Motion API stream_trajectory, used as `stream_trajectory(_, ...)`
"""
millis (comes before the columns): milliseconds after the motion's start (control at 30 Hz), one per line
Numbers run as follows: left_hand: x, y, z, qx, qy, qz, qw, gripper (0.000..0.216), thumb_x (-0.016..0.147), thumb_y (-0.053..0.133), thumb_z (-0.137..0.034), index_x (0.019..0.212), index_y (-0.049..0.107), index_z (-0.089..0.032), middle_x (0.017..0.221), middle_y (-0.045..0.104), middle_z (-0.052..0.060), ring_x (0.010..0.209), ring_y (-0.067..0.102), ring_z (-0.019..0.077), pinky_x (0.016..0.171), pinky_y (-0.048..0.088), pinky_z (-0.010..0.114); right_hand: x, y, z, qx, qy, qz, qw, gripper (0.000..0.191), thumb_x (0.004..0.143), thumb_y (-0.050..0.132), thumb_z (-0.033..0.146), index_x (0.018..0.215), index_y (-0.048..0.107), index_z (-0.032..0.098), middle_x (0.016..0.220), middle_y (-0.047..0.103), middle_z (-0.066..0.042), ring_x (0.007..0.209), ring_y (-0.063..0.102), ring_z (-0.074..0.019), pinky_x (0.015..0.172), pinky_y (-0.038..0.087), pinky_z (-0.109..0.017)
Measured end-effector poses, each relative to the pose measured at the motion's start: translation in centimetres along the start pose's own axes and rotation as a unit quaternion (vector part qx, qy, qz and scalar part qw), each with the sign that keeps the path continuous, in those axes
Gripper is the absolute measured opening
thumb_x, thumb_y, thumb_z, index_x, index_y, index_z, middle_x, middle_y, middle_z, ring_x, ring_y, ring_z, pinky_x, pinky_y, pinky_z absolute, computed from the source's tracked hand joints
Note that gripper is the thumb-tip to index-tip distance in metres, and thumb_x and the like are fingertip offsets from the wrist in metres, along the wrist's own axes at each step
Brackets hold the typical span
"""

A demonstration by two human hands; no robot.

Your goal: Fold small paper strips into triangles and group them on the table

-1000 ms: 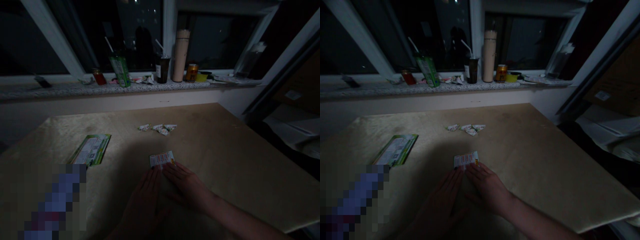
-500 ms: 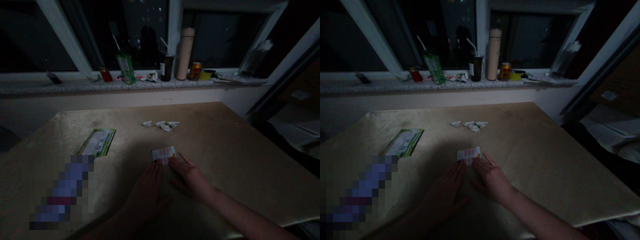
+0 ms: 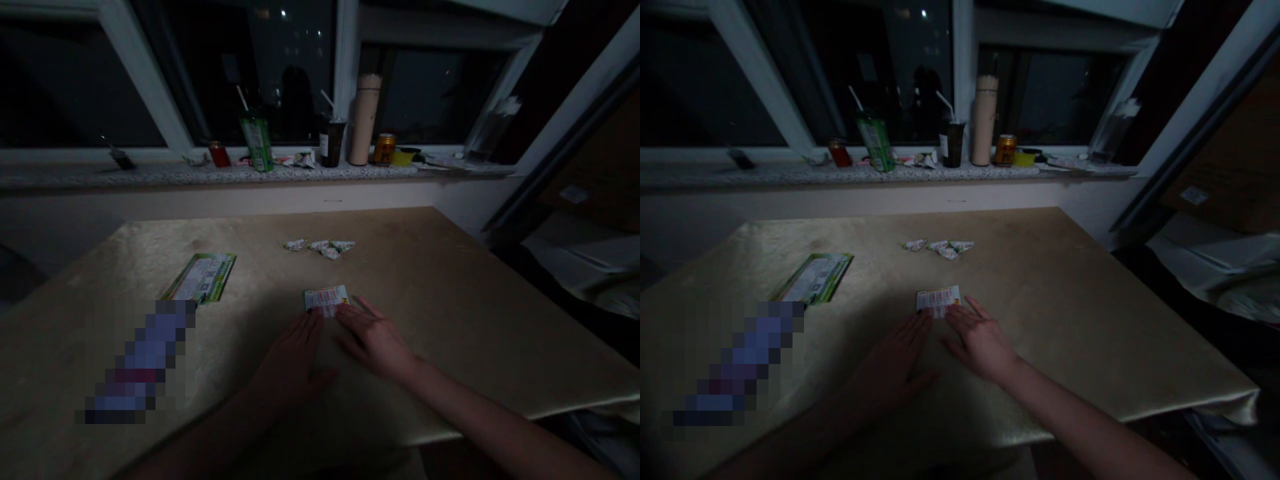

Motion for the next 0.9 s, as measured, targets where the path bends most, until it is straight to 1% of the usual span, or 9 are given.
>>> stream_trajectory(100,0.2,-0.2,-0.1,-0.001,0.000,0.006,1.000,0.077,0.085,0.046,-0.056,0.140,0.032,-0.004,0.146,0.032,0.021,0.134,0.032,0.0308,0.108,0.030,0.044,0.0,-0.3,-0.2,-0.023,0.016,-0.017,0.999,0.036,0.091,0.047,0.030,0.120,0.059,0.014,0.123,0.061,-0.012,0.118,0.055,-0.0212,0.113,0.026,-0.045)
stream_trajectory(267,0.5,-0.6,-0.1,0.000,-0.006,0.014,1.000,0.080,0.083,0.049,-0.057,0.140,0.033,-0.003,0.145,0.032,0.022,0.133,0.033,0.0316,0.107,0.031,0.045,-0.2,-0.6,-0.4,-0.056,0.018,-0.009,0.998,0.036,0.092,0.046,0.032,0.121,0.058,0.015,0.123,0.061,-0.011,0.121,0.052,-0.0235,0.116,0.012,-0.051)
stream_trajectory(367,0.3,-0.6,0.3,0.005,0.005,0.026,1.000,0.077,0.084,0.050,-0.053,0.140,0.033,-0.003,0.144,0.035,0.021,0.132,0.035,0.0302,0.107,0.032,0.043,-0.5,-0.7,-0.8,-0.044,0.019,0.005,0.999,0.038,0.092,0.047,0.034,0.126,0.055,0.020,0.129,0.057,-0.007,0.126,0.046,-0.0246,0.114,0.009,-0.057)
stream_trajectory(433,-0.1,-0.7,0.7,0.009,0.015,0.020,1.000,0.069,0.089,0.046,-0.049,0.141,0.032,-0.006,0.146,0.035,0.017,0.133,0.035,0.0268,0.109,0.029,0.041,-0.6,-0.7,-1.1,-0.034,0.027,0.012,0.999,0.037,0.092,0.046,0.033,0.127,0.054,0.022,0.130,0.057,-0.006,0.129,0.042,-0.0249,0.112,0.008,-0.060)
stream_trajectory(467,-0.3,-0.8,1.0,0.012,0.022,0.008,1.000,0.065,0.090,0.043,-0.048,0.141,0.034,-0.008,0.146,0.035,0.015,0.133,0.035,0.0261,0.109,0.028,0.041,-0.6,-0.7,-1.3,-0.030,0.032,0.012,0.999,0.036,0.092,0.046,0.032,0.126,0.054,0.022,0.129,0.057,-0.006,0.130,0.041,-0.0251,0.111,0.009,-0.061)
stream_trajectory(533,-0.8,-0.9,1.7,0.026,0.013,-0.007,1.000,0.062,0.092,0.039,-0.048,0.141,0.034,-0.011,0.146,0.035,0.014,0.134,0.033,0.0267,0.111,0.023,0.044,-0.6,-0.8,-1.5,-0.023,0.039,0.009,0.999,0.036,0.092,0.046,0.030,0.126,0.055,0.023,0.127,0.059,-0.006,0.131,0.040,-0.0254,0.110,0.009,-0.063)
stream_trajectory(700,-1.3,-0.7,2.4,0.045,0.011,-0.004,0.999,0.069,0.091,0.035,-0.057,0.144,0.029,-0.014,0.147,0.033,0.012,0.135,0.030,0.0269,0.113,0.010,0.048,-0.5,-0.7,-1.9,0.010,0.042,0.004,0.999,0.036,0.091,0.048,0.029,0.126,0.055,0.023,0.125,0.060,-0.006,0.130,0.041,-0.0249,0.110,0.014,-0.061)
stream_trajectory(767,-1.2,-0.8,2.4,0.048,0.007,0.003,0.999,0.070,0.090,0.034,-0.060,0.144,0.030,-0.015,0.147,0.033,0.012,0.135,0.030,0.0277,0.112,0.008,0.049,-0.5,-0.7,-2.0,0.018,0.042,0.003,0.999,0.033,0.092,0.047,0.027,0.123,0.057,0.024,0.123,0.061,-0.006,0.129,0.043,-0.0243,0.110,0.015,-0.060)
stream_trajectory(900,-0.8,-1.0,2.2,0.057,0.004,0.010,0.998,0.072,0.088,0.035,-0.063,0.141,0.035,-0.015,0.145,0.037,0.013,0.132,0.035,0.0294,0.111,0.008,0.050,-0.6,-0.9,-1.9,0.002,0.029,0.006,1.000,0.031,0.093,0.045,0.025,0.120,0.060,0.025,0.120,0.064,-0.005,0.128,0.043,-0.0238,0.111,0.010,-0.061)
Point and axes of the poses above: each hand's wrist, its own x-axis towards the middle knuckle, its own y-axis out of the palm, z = x × y, the point moved 8 cm from there along x, towards the middle knuckle
